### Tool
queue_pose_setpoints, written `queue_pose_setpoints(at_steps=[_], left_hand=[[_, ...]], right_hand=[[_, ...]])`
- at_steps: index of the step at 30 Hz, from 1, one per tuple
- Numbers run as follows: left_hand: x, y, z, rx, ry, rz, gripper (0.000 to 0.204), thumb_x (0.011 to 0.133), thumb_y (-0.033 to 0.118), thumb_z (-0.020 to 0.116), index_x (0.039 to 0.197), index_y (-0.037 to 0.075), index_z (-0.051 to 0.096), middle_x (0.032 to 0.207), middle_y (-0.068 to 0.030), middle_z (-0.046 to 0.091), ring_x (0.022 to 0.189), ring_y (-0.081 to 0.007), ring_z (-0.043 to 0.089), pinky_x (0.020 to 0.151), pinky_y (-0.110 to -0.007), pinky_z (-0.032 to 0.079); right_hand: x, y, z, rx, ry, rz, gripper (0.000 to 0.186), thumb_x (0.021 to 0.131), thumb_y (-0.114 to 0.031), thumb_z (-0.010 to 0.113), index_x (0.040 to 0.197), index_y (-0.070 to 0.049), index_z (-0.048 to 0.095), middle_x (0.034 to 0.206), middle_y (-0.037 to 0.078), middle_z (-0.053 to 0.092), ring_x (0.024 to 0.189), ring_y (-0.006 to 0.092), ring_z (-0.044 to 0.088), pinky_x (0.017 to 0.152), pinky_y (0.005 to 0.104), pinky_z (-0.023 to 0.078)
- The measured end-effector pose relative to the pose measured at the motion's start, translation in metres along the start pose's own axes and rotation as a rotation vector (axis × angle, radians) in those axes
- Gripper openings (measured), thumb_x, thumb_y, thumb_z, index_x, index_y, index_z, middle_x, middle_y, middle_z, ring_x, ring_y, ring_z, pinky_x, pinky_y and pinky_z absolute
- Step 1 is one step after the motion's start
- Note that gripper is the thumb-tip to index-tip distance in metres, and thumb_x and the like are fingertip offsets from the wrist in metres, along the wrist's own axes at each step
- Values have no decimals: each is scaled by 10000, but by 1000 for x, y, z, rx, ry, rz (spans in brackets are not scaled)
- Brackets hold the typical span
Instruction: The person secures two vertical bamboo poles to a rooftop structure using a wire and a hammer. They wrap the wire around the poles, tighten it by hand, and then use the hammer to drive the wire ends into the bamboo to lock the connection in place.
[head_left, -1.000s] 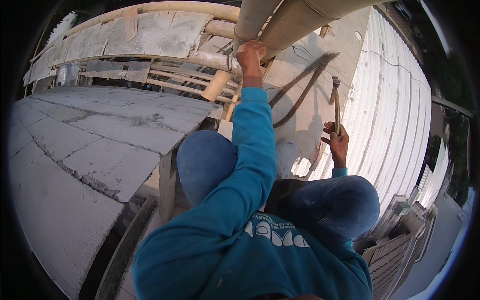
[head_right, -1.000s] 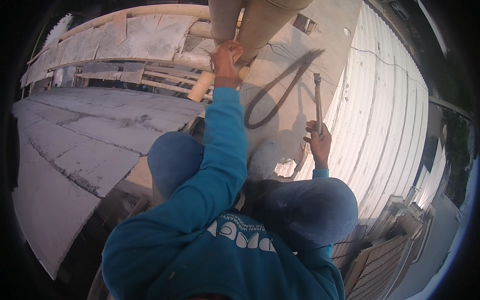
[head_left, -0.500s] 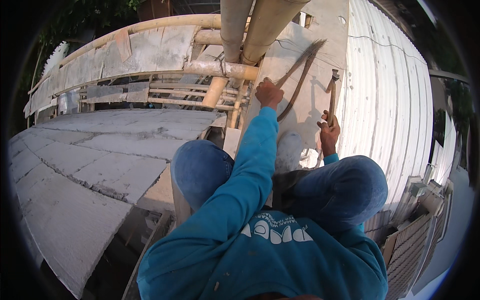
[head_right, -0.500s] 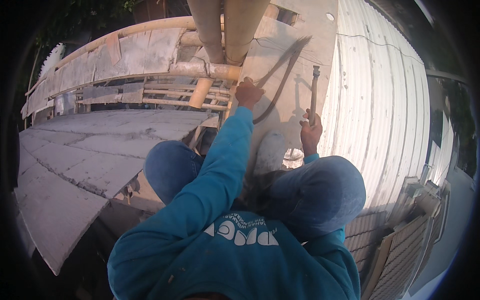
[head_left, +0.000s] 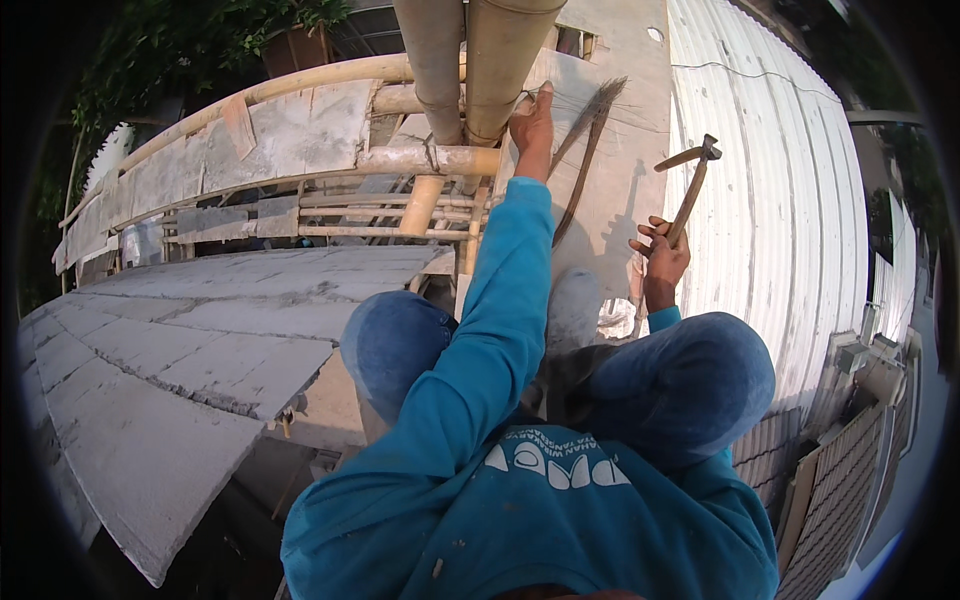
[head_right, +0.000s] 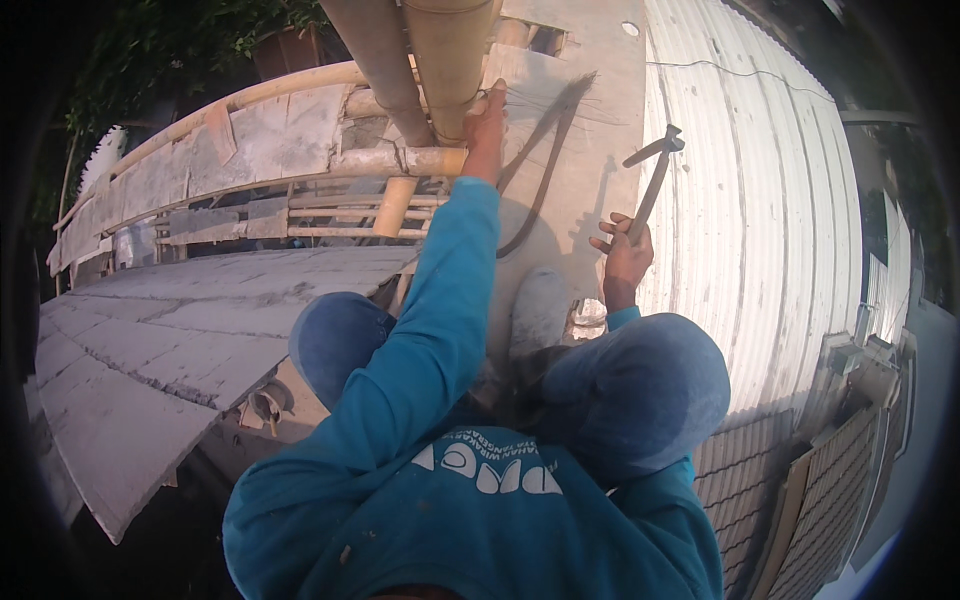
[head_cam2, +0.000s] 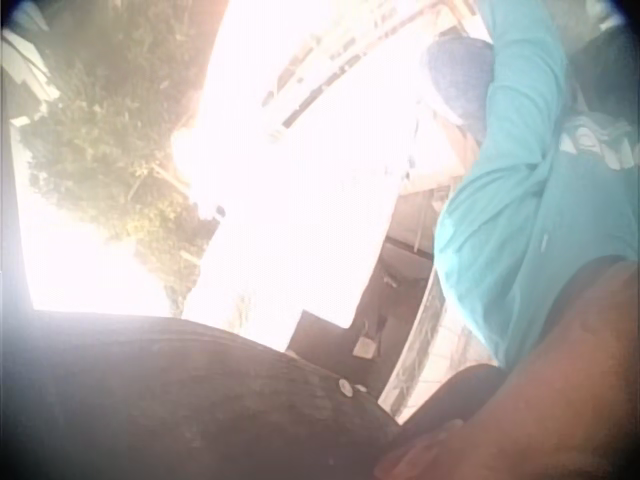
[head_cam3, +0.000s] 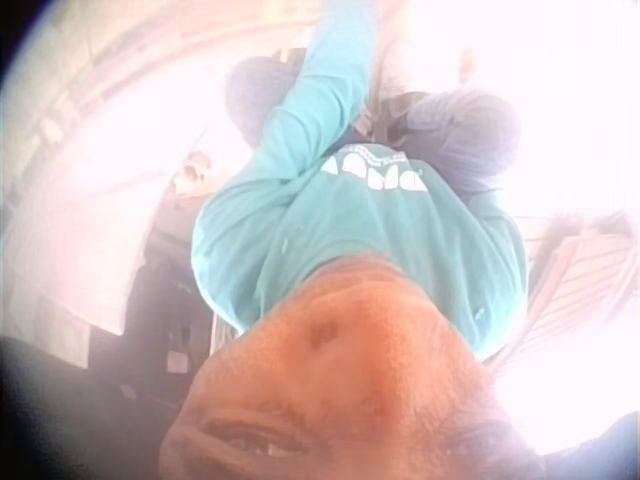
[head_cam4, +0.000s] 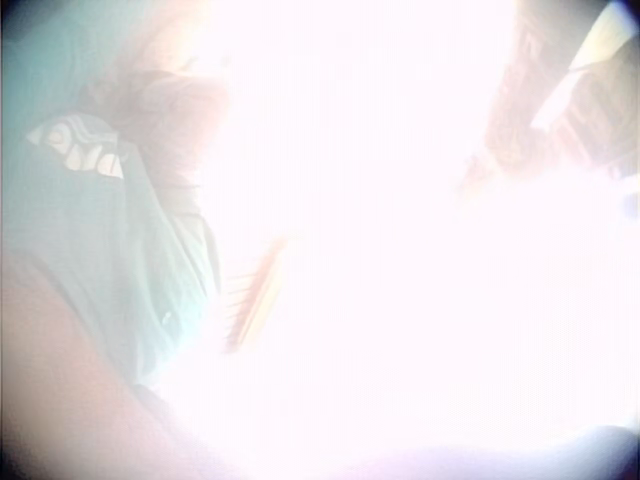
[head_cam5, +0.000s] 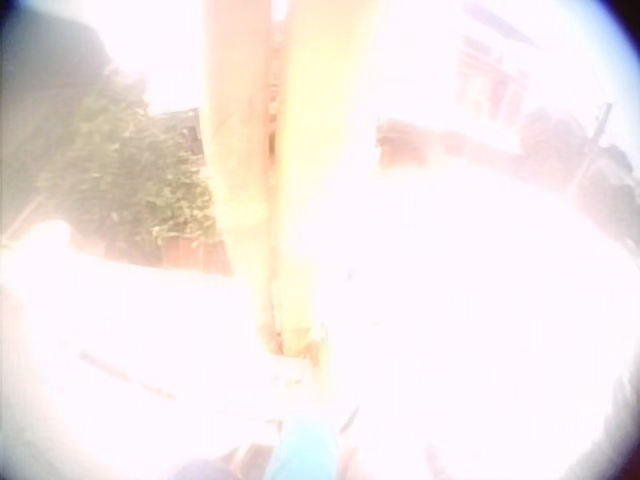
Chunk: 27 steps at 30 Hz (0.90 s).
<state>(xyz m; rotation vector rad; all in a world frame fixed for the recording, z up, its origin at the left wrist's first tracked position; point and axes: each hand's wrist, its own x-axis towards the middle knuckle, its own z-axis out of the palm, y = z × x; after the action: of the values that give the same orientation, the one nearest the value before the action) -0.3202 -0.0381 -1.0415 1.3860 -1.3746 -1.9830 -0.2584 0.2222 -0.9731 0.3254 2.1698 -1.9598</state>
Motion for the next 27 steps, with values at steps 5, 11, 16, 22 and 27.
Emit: queue_pose_setpoints(at_steps=[5, 11, 16, 22, 27], left_hand=[[5, -6, 14, 35, 52, -40, 581, 783, 467, 749, 1032, -56, 695, 991, -216, 705, 900, -325, 681, 826, -393, 518], [-1, 21, 32, 228, 159, -131, 498, 785, 393, 766, 911, -82, 685, 905, -281, 686, 907, -400, 675, 820, -441, 530], [0, 18, 51, -66, 253, -164, 317, 858, 206, 716, 955, -92, 667, 880, -229, 697, 827, -295, 688, 750, -375, 533], [31, -42, 32, -176, 166, 317, 275, 879, 133, 689, 1113, -12, 686, 903, -120, 723, 818, -200, 669, 744, -276, 498], [16, -23, 14, 311, 210, 292, 361, 845, 310, 734, 981, -24, 734, 911, -190, 726, 819, -241, 676, 777, -313, 505]], right_hand=[[-4, 4, -7, -40, 7, 5, 156, 834, 114, 411, 916, 20, 504, 1078, 173, 571, 883, 245, 653, 594, 324, 616], [1, 7, -5, -115, -20, -37, 194, 835, 115, 407, 968, 17, 509, 1094, 175, 567, 884, 233, 653, 595, 326, 612], [2, 14, -10, -111, -35, 25, 227, 823, 114, 391, 986, 21, 519, 1110, 174, 560, 889, 231, 653, 599, 327, 615], [1, 15, -15, -128, -115, 24, 234, 810, 108, 388, 992, 42, 520, 1098, 170, 561, 869, 226, 646, 596, 327, 622], [-1, 20, -20, -92, -88, 50, 220, 841, 85, 400, 1013, 32, 526, 1085, 148, 568, 869, 209, 651, 611, 323, 625]])
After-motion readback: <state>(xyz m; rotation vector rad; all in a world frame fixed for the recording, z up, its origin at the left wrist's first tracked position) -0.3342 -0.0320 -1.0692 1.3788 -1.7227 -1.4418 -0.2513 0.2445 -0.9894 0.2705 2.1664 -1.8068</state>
